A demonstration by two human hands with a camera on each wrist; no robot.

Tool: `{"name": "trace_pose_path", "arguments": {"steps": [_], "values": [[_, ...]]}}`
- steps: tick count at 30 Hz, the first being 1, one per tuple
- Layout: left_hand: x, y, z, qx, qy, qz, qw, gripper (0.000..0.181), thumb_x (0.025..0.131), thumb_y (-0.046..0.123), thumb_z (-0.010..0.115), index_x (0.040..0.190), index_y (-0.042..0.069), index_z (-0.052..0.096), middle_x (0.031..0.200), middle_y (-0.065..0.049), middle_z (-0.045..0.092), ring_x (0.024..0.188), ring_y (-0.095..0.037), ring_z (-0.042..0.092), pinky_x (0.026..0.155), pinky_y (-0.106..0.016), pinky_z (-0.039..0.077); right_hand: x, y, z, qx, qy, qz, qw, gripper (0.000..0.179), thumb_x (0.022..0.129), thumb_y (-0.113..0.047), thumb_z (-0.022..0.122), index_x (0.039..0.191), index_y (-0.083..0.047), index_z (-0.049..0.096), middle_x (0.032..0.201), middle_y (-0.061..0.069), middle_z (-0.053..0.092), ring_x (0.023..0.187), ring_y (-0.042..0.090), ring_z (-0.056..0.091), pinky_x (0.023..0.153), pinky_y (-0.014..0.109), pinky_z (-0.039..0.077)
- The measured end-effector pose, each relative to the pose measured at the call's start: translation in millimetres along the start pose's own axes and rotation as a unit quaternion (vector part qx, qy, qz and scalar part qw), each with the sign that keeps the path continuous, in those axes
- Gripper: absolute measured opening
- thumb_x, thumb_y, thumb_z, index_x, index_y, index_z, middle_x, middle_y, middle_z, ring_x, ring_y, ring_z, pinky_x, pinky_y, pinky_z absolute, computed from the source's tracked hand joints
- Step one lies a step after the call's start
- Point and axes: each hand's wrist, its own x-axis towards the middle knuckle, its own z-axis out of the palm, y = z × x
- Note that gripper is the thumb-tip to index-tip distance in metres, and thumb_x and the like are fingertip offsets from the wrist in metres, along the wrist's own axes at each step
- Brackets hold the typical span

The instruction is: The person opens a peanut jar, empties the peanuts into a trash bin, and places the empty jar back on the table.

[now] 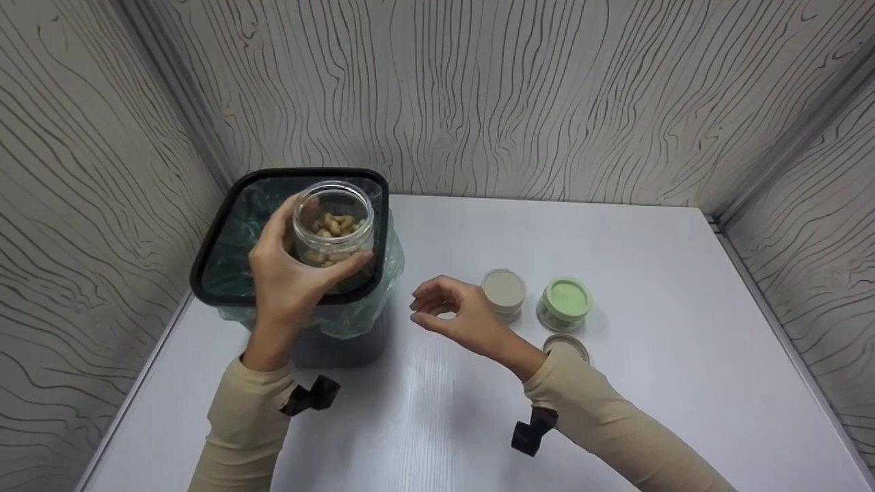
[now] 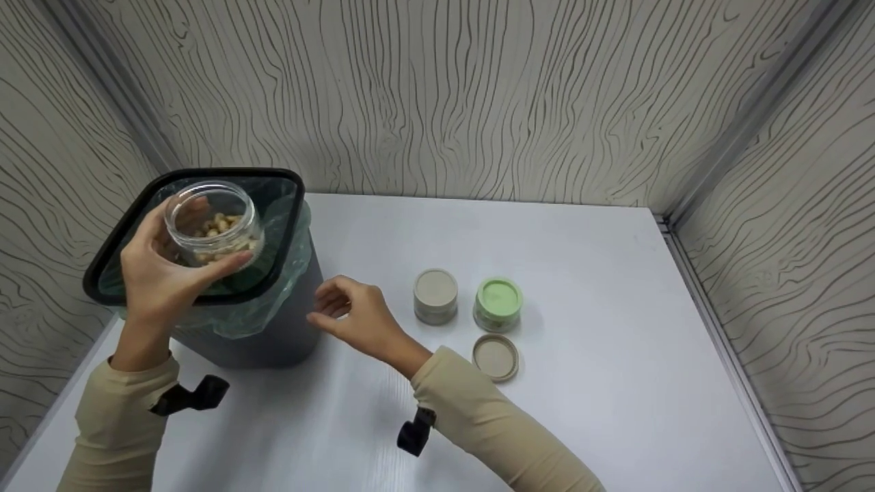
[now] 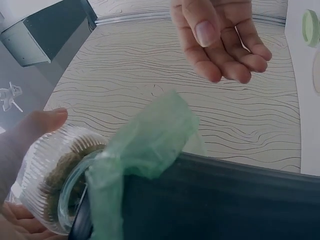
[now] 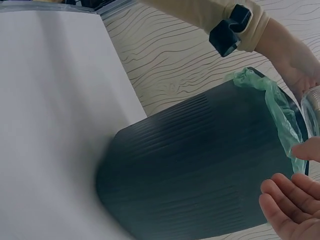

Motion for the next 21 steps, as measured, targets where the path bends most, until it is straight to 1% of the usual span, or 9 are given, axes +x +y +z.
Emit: {"name": "trace_pose_path", "arguments": {"steps": [4,6,9,11,13,15,18,21], "values": [[-0.5,-4.0,-2.6,0.007,0.001,-0.006,1.0,0.088,0.057,0.011,0.092,0.133,-0.004,0.05,0.128,-0.02,0.061,0.117,-0.027,0.06,0.094,-0.005,0.044,4.2,-7.7,1.7,0.006,-0.008,0.014,0.9998,0.026,0.086,-0.01,0.069,0.109,0.002,0.063,0.103,0.021,0.07,0.093,0.016,0.068,0.083,0.017,0.055],[-0.4,-6.2,-4.7,0.013,0.004,-0.002,0.9999,0.088,0.057,0.01,0.092,0.133,-0.005,0.05,0.127,-0.021,0.061,0.115,-0.029,0.061,0.093,-0.003,0.043,6.9,-11.5,2.3,0.021,-0.013,0.024,0.9994,0.027,0.087,-0.011,0.068,0.11,0.003,0.062,0.105,0.022,0.07,0.094,0.014,0.067,0.083,0.018,0.055],[0.9,-9.3,-8.4,0.023,0.01,0.005,0.9997,0.087,0.058,0.009,0.091,0.132,-0.006,0.05,0.126,-0.023,0.062,0.112,-0.031,0.062,0.091,-0.003,0.043,12.1,-17.0,3.4,0.064,-0.022,0.04,0.9969,0.03,0.088,-0.011,0.066,0.113,0.006,0.061,0.108,0.025,0.067,0.092,0.007,0.065,0.084,0.018,0.055],[1.8,-11.0,-11.2,0.028,0.015,0.006,0.9995,0.086,0.058,0.008,0.091,0.132,-0.006,0.05,0.125,-0.023,0.062,0.111,-0.032,0.063,0.09,-0.002,0.043,15.5,-19.6,4.2,0.101,-0.027,0.051,0.9932,0.032,0.089,-0.01,0.066,0.114,0.009,0.059,0.108,0.024,0.067,0.09,0.002,0.064,0.084,0.02,0.056],[2.4,-12.4,-13.8,0.03,0.016,0.003,0.9994,0.087,0.058,0.007,0.091,0.133,-0.006,0.049,0.125,-0.023,0.061,0.11,-0.032,0.063,0.089,-0.002,0.044,19.2,-21.7,5.6,0.134,-0.031,0.061,0.9886,0.034,0.089,-0.009,0.065,0.116,0.01,0.058,0.105,0.019,0.067,0.086,0.0,0.065,0.085,0.021,0.057],[3.0,-13.6,-16.2,0.032,0.02,-0.001,0.9993,0.086,0.058,0.006,0.09,0.133,-0.006,0.049,0.126,-0.023,0.061,0.11,-0.032,0.063,0.089,-0.002,0.043,22.6,-22.7,7.2,0.156,-0.033,0.068,0.9849,0.033,0.089,-0.009,0.064,0.116,0.011,0.057,0.101,0.011,0.068,0.083,-0.001,0.066,0.084,0.023,0.058],[2.8,-15.4,-18.8,0.032,0.023,-0.005,0.9992,0.086,0.059,0.006,0.09,0.134,-0.006,0.049,0.126,-0.023,0.061,0.111,-0.032,0.062,0.09,-0.002,0.043,26.6,-23.3,9.8,0.172,-0.031,0.079,0.9813,0.032,0.09,-0.008,0.063,0.114,0.011,0.057,0.095,0.001,0.069,0.08,0.0,0.066,0.082,0.024,0.059],[2.2,-17.3,-20.7,0.031,0.026,-0.007,0.9992,0.085,0.059,0.006,0.09,0.133,-0.006,0.05,0.125,-0.024,0.061,0.112,-0.033,0.062,0.091,-0.002,0.042,30.1,-23.8,12.6,0.189,-0.027,0.103,0.9761,0.03,0.09,-0.008,0.063,0.113,0.01,0.057,0.088,-0.004,0.069,0.077,0.003,0.067,0.079,0.024,0.059]]}}
